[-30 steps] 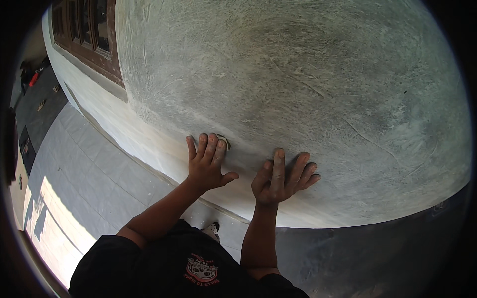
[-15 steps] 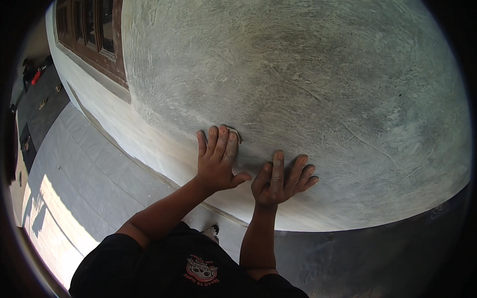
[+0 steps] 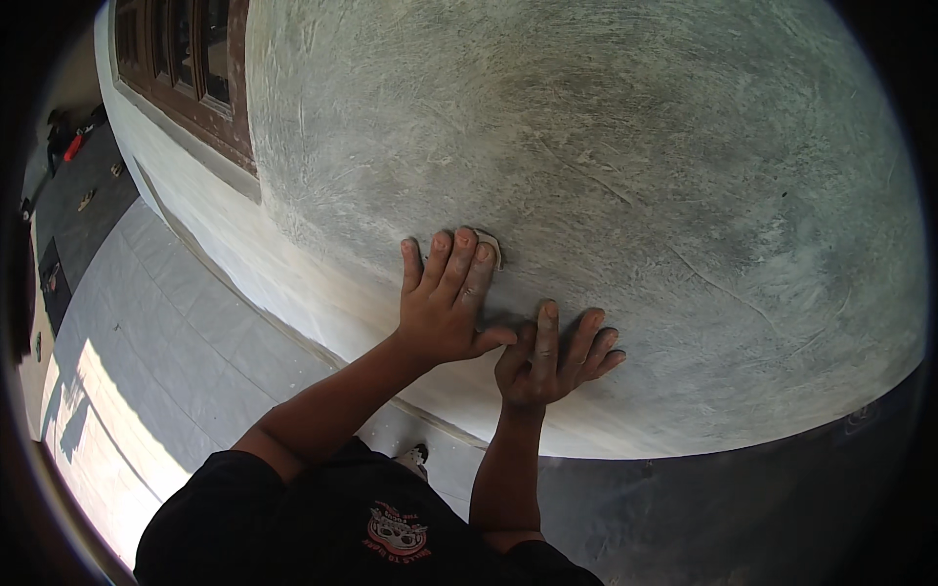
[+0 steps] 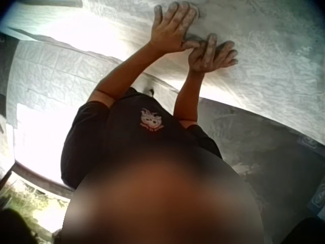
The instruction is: Using hands and a small tool to smooth or finish a textured wall surface.
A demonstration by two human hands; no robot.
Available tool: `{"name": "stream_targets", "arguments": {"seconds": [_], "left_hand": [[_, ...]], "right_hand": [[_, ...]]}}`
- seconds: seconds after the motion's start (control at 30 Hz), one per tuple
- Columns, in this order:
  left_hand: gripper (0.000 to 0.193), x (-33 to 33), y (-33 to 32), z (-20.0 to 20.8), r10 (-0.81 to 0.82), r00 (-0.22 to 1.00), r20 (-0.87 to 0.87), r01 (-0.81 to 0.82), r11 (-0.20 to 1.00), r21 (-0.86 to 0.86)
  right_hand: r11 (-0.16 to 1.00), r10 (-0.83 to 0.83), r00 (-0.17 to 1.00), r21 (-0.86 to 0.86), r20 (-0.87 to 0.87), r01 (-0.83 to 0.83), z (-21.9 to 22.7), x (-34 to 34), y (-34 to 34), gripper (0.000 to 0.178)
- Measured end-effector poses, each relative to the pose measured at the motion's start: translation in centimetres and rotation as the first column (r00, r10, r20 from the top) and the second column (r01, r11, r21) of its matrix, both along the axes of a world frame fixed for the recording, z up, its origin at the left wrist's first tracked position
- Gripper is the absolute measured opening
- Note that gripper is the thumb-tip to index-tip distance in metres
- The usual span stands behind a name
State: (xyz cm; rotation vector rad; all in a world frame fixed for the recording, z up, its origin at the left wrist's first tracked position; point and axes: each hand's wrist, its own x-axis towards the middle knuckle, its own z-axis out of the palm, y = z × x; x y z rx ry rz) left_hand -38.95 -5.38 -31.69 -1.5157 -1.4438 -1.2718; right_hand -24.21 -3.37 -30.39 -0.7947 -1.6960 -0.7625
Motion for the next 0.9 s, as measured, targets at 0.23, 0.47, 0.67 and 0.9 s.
{"name": "stream_targets", "arguments": {"seconds": [0.23, 0.47, 0.67, 0.9], "left_hand": [[0.091, -0.2, -1.7, -6.9, -0.025, 0.997, 0.077, 0.035, 0.990, -0.133], [0.089, -0.2, -0.4, -2.4, -0.013, 1.000, -0.027, 0.013, 1.000, -0.012], [0.085, 0.2, -1.2, -6.2, -0.071, 0.985, 0.158, 0.087, 0.992, -0.097], [0.082, -0.9, -0.7, -5.6, -0.031, 0.999, 0.036, 0.031, 1.000, -0.003]], "right_hand": [[1.000, 0.014, 1.000, 0.008, -0.007, -0.014, 0.0, -0.6, 0.0, 0.032], [1.000, 0.001, 1.000, -0.015, -0.013, -0.001, 0.0, -0.1, -0.1, 0.032], [1.000, 0.008, 1.000, -0.005, -0.014, -0.008, -0.2, -0.4, 0.0, 0.031], [1.000, 0.007, 1.000, 0.001, -0.011, -0.007, 0.0, -0.2, 0.1, 0.031]]}}
